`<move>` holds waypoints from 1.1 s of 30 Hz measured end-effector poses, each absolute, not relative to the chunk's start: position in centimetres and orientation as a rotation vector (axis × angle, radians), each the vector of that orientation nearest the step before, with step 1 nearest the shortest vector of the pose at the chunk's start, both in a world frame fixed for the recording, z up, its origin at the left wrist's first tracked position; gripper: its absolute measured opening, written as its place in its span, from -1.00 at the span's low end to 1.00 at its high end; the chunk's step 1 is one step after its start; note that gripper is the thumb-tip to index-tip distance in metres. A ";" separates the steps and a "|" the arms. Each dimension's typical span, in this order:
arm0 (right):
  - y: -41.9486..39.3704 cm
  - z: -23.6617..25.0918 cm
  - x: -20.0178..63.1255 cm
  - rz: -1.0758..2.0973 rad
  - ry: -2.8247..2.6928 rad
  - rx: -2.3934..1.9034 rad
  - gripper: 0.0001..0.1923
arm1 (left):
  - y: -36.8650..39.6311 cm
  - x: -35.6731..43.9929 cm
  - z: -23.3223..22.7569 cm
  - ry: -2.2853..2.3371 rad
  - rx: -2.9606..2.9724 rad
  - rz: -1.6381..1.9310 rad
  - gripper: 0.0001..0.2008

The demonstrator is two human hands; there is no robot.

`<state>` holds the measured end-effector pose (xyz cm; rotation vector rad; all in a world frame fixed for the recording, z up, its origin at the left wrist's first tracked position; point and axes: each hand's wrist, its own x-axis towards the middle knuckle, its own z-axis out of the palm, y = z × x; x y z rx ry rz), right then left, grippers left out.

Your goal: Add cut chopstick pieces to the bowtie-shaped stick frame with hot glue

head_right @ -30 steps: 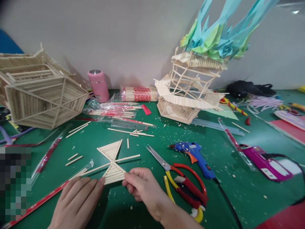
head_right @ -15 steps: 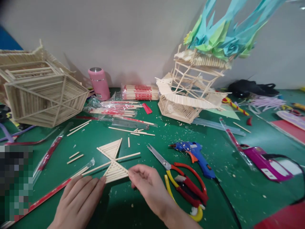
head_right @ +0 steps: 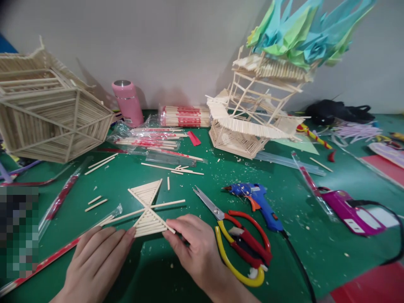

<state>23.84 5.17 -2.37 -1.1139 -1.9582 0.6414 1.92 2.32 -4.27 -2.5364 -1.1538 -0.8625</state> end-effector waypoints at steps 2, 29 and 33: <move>5.0 -2.4 23.7 0.636 -1.935 -1.130 -0.87 | 2.3 1.9 -4.2 -1.161 -2.536 -0.850 -0.67; 4.8 -3.0 23.7 0.631 -1.883 -1.225 -0.89 | 3.0 3.1 -2.9 -1.677 -2.560 -1.168 -0.88; 4.7 -3.0 23.7 0.643 -1.885 -1.241 -0.90 | 2.7 3.3 -2.9 -1.706 -2.582 -1.183 -0.92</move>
